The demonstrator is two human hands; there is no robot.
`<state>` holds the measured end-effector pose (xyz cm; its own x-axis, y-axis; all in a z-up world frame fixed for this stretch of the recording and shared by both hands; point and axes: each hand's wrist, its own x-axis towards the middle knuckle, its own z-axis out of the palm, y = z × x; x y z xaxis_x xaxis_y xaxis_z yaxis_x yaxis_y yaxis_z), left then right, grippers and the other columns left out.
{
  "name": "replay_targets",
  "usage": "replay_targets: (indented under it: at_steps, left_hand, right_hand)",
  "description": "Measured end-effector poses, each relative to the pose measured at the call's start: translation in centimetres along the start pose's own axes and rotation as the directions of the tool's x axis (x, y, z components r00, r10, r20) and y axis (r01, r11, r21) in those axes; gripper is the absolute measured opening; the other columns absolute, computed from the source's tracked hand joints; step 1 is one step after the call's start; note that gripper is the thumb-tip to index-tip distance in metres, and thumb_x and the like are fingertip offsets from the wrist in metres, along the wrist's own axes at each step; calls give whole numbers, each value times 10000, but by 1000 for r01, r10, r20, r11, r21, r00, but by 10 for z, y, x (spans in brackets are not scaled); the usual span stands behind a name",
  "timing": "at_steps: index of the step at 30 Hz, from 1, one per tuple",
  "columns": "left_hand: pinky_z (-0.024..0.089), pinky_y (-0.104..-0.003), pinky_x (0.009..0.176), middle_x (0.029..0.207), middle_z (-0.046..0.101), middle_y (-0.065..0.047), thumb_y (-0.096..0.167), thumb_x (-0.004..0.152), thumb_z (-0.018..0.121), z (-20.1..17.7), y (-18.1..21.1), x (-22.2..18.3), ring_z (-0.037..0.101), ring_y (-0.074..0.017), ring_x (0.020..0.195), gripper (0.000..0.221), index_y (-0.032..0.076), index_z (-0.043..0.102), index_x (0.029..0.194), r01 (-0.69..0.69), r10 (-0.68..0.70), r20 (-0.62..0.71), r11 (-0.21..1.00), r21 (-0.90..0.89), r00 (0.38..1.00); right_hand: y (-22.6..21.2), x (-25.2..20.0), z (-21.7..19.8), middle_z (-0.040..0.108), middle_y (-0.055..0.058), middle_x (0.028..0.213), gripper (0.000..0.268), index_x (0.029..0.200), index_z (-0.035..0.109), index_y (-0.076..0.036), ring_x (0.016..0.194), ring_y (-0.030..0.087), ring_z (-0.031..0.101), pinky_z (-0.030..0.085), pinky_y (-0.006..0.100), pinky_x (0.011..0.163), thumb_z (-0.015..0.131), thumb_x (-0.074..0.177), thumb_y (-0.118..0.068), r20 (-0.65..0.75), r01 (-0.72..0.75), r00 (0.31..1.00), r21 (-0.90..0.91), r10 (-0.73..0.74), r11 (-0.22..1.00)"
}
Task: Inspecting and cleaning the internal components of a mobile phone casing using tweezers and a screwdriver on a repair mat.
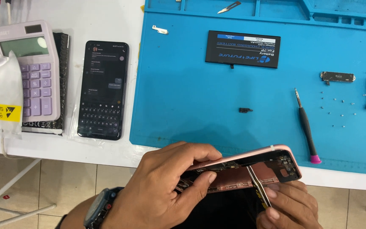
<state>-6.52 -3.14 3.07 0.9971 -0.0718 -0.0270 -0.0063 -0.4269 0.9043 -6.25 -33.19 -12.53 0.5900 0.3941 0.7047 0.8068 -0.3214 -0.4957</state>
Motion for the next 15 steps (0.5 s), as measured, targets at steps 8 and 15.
replay_targets:
  at_steps: [8,15]
  left_hand:
    - [655,-395,677,1000,772,-72,270,950,688,41,-1,-28,784,-240,854,229,136,694,1136,102,-176,-281,961,-257,944]
    - [662,-284,656,871,810,-130,71,901,723,83,11,-25,767,-216,734,86,53,670,966,-213,39,-475,924,-319,879]
  right_hand:
    - [0,-100,-23,538,-66,842,303,1109,456,-261,704,79,559,548,176,715,688,914,-258,-315,-452,767,354,559,819]
    - [-41,-52,-6,526,12,1090,340,1391,443,-260,966,23,547,587,289,938,510,1173,-512,-413,-488,565,531,714,693]
